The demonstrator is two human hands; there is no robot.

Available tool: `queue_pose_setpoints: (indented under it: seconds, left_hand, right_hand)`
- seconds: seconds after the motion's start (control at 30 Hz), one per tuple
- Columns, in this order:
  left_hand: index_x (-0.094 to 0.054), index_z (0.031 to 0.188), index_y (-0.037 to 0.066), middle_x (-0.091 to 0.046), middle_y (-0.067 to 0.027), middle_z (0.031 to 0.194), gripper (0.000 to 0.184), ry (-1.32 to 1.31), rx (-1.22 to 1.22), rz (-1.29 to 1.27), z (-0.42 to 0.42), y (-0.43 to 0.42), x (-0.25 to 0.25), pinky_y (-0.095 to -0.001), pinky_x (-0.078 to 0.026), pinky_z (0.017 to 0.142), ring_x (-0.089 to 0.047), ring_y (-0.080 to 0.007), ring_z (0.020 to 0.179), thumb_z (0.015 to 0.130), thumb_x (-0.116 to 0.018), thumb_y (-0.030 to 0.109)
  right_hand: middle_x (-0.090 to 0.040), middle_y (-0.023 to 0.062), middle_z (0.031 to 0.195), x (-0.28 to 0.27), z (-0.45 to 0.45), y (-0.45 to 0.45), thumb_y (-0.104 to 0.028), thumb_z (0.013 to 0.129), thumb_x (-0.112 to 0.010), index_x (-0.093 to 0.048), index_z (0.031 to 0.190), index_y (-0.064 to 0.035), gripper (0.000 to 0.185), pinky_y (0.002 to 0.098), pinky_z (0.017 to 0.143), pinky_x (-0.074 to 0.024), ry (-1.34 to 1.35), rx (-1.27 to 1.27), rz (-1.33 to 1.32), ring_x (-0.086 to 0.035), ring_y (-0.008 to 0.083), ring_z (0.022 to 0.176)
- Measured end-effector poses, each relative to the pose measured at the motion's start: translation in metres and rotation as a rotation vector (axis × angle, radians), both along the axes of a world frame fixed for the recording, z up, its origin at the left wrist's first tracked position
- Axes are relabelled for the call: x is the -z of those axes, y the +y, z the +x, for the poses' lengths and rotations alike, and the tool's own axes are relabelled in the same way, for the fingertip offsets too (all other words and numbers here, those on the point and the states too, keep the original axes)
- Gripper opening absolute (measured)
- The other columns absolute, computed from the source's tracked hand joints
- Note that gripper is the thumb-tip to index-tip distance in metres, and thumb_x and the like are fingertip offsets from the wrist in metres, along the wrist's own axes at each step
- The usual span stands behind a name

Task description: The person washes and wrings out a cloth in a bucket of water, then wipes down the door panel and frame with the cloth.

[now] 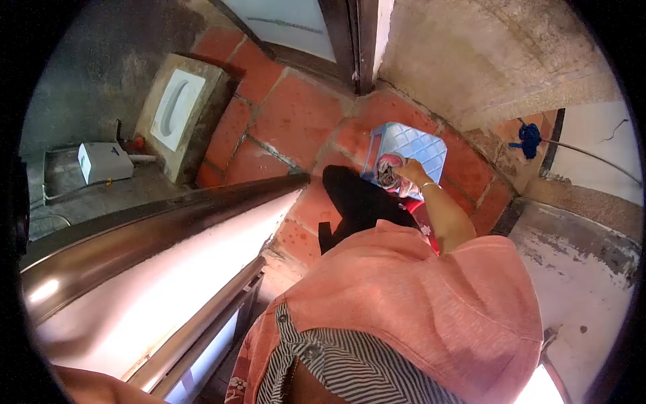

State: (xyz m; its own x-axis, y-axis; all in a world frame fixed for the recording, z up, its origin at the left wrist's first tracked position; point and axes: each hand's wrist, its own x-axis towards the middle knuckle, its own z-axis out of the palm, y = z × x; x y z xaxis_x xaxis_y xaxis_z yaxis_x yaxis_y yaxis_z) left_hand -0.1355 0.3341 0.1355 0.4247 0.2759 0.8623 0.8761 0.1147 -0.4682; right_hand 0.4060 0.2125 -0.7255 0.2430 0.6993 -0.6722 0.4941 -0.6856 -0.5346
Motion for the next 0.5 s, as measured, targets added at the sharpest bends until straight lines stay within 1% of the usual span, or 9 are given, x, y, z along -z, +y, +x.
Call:
queue_pose_setpoints:
  seconds: [0.1,0.13,0.23,0.27,0.37,0.4,0.43,0.5]
  left_hand:
    - [-0.053,0.108,-0.003,-0.059,-0.0174,0.102,0.033,0.022,0.002,-0.011,-0.012,0.003,0.009,-0.0413,-0.044,0.085,-0.055,-0.0297,0.095,0.099,-0.053,0.029]
    - [-0.053,0.110,-0.003,-0.059,-0.0172,0.103,0.033,0.026,0.005,-0.015,-0.015,0.004,0.012,-0.0411,-0.043,0.086,-0.055,-0.0295,0.096,0.099,-0.053,0.029]
    - [-0.051,0.113,-0.002,-0.059,-0.0167,0.107,0.034,0.049,0.004,-0.037,-0.019,0.006,0.016,-0.0405,-0.043,0.088,-0.054,-0.0290,0.099,0.099,-0.052,0.028]
    - [-0.051,0.115,-0.002,-0.058,-0.0165,0.108,0.034,0.053,0.007,-0.046,-0.019,0.005,0.019,-0.0403,-0.042,0.089,-0.054,-0.0289,0.100,0.100,-0.051,0.028]
    - [-0.050,0.118,-0.001,-0.058,-0.0159,0.112,0.035,0.072,0.012,-0.060,-0.024,0.003,0.025,-0.0396,-0.042,0.091,-0.054,-0.0284,0.104,0.100,-0.050,0.028]
    - [-0.049,0.120,-0.001,-0.058,-0.0157,0.113,0.035,0.078,0.016,-0.059,-0.026,0.001,0.027,-0.0394,-0.041,0.092,-0.053,-0.0283,0.105,0.100,-0.050,0.028]
    - [-0.049,0.121,-0.001,-0.058,-0.0155,0.114,0.036,0.083,0.015,-0.055,-0.027,-0.001,0.026,-0.0392,-0.041,0.092,-0.053,-0.0281,0.106,0.100,-0.049,0.028]
    - [-0.048,0.123,0.000,-0.057,-0.0152,0.116,0.037,0.095,0.020,-0.049,-0.028,-0.004,0.026,-0.0388,-0.040,0.094,-0.053,-0.0278,0.108,0.100,-0.048,0.028]
  right_hand:
    - [-0.069,0.0240,0.101,-0.031,-0.007,0.002,-0.040,0.068,-0.076,-0.069,0.104,0.0026,0.057,0.0393,0.085,-0.0521,-0.233,-0.037,0.059,-0.068,0.0324,0.096]
    - [-0.070,0.0225,0.100,-0.019,0.004,-0.002,-0.038,0.069,-0.076,-0.068,0.106,0.0016,0.055,0.0384,0.086,-0.0518,-0.090,-0.004,0.071,-0.068,0.0315,0.096]
    - [-0.070,0.0203,0.101,-0.036,0.021,0.009,-0.037,0.071,-0.076,-0.068,0.108,-0.0007,0.053,0.0388,0.085,-0.0517,-0.095,0.030,0.082,-0.068,0.0309,0.095]
    - [-0.070,0.0195,0.103,-0.044,0.024,0.010,-0.037,0.071,-0.077,-0.068,0.109,-0.0029,0.052,0.0389,0.086,-0.0516,-0.069,0.020,0.203,-0.067,0.0310,0.095]
    - [-0.070,0.0186,0.103,-0.071,0.033,0.030,-0.038,0.072,-0.076,-0.068,0.110,-0.0025,0.053,0.0383,0.086,-0.0515,-0.135,0.078,0.203,-0.067,0.0294,0.096]
    - [-0.071,0.0167,0.103,-0.052,0.045,0.034,-0.039,0.072,-0.076,-0.067,0.111,-0.0026,0.054,0.0374,0.087,-0.0514,-0.087,0.109,0.302,-0.067,0.0272,0.096]
    - [-0.071,0.0160,0.104,-0.059,0.047,0.036,-0.039,0.072,-0.076,-0.067,0.112,-0.0027,0.054,0.0373,0.087,-0.0513,-0.068,0.133,0.331,-0.067,0.0268,0.096]
    - [-0.071,0.0146,0.105,-0.097,0.041,0.051,-0.039,0.073,-0.076,-0.066,0.113,-0.0029,0.055,0.0370,0.088,-0.0512,-0.029,0.179,0.398,-0.067,0.0260,0.097]
